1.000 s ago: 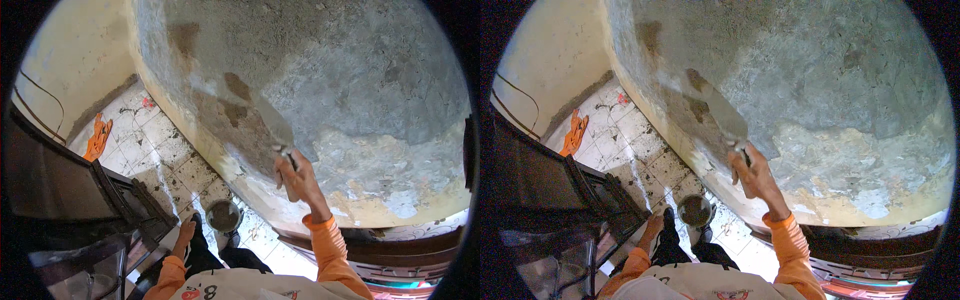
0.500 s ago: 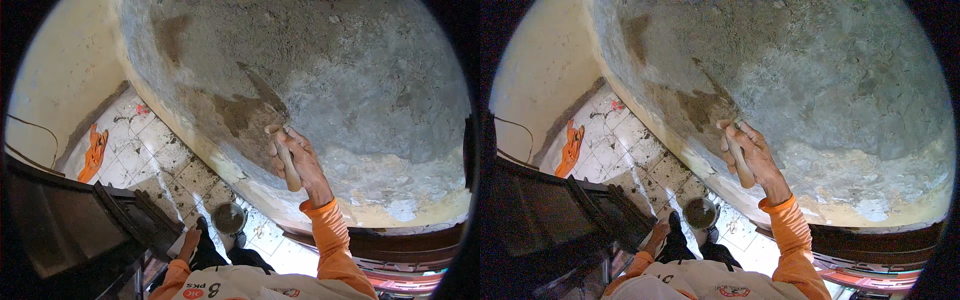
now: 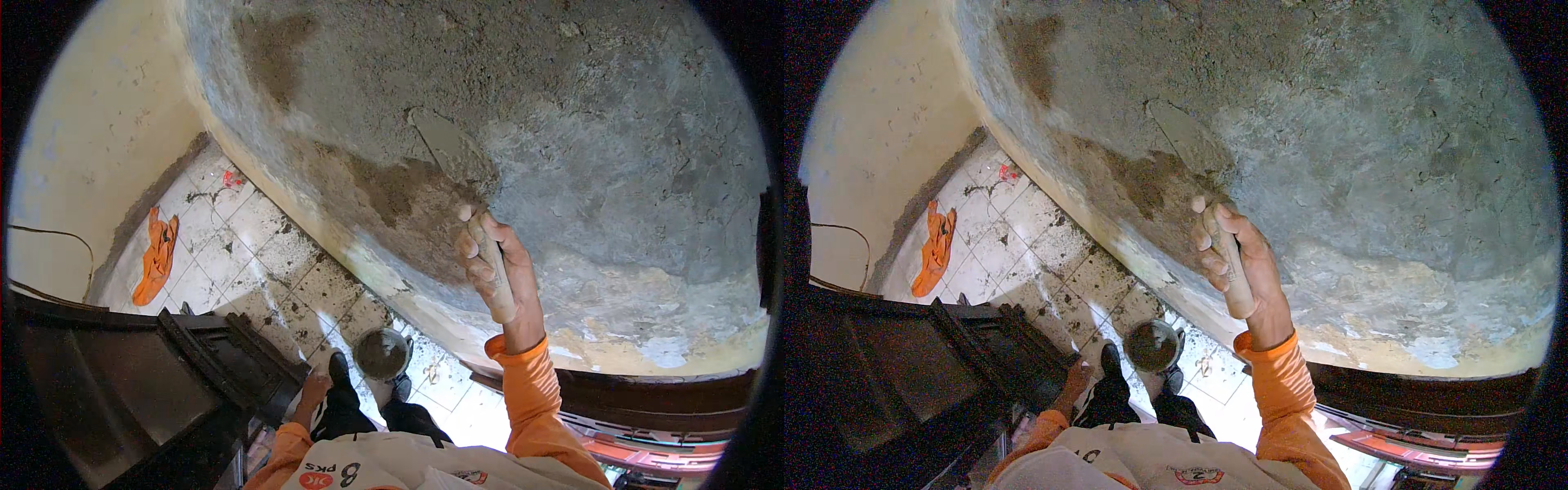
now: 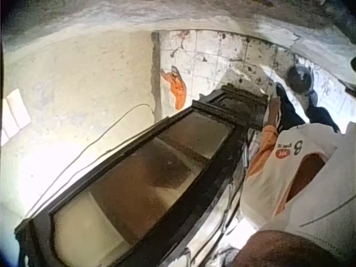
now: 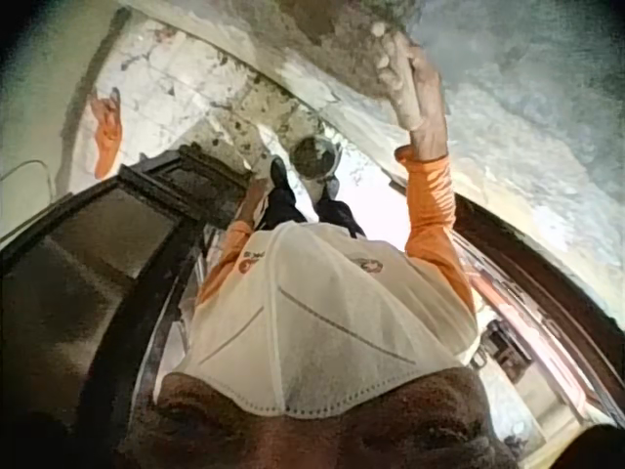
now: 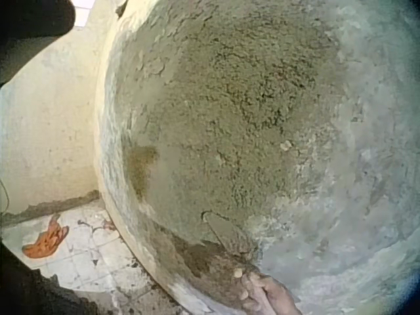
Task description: Applying and smoothing cement or plaster onto a wall using a trowel and hands.
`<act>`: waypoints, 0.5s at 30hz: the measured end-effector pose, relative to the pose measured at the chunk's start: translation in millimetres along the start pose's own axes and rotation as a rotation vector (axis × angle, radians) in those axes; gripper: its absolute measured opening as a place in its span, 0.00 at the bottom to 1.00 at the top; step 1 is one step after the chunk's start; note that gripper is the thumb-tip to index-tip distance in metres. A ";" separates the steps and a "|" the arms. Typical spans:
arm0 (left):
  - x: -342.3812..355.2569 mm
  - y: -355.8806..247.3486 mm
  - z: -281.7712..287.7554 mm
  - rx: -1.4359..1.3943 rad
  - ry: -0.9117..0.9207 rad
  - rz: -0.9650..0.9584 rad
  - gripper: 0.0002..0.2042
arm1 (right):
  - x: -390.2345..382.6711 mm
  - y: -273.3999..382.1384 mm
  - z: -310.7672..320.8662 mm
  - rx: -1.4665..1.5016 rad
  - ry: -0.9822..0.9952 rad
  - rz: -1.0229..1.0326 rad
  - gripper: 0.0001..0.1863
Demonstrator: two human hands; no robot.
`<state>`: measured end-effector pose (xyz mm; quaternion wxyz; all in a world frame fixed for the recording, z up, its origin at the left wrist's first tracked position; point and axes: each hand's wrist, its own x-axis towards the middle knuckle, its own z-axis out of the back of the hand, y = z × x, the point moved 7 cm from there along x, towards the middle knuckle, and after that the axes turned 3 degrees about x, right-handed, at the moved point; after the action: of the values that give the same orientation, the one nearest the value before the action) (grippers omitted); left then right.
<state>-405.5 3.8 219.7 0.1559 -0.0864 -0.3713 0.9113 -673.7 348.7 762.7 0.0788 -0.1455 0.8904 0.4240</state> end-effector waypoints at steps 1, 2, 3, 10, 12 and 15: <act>4.0 4.9 -9.0 -0.070 0.070 0.096 0.28 | -2.8 1.6 0.6 0.031 -0.021 0.014 0.22; 6.3 9.3 -17.2 -0.136 0.139 0.193 0.29 | -4.9 1.6 -0.5 0.029 -0.029 0.016 0.22; 7.1 7.3 -18.2 -0.137 0.142 0.194 0.29 | -6.1 1.4 -1.0 0.011 -0.068 0.039 0.23; 9.4 4.5 -14.9 -0.536 0.107 0.614 0.35 | -23.1 -17.0 -9.0 -0.006 -0.219 0.228 0.22; 18.0 -11.1 -23.4 -0.800 0.130 0.640 0.35 | -36.8 -25.1 -2.3 -0.069 -0.323 0.235 0.25; 19.7 1.2 -38.0 -0.480 0.170 0.665 0.37 | -50.7 -33.1 10.8 -0.180 -0.324 0.294 0.28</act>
<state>-413.9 34.6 191.1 -0.1414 -0.3106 -0.5107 0.7891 -614.8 347.1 745.1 0.1449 0.0494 0.8363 0.5265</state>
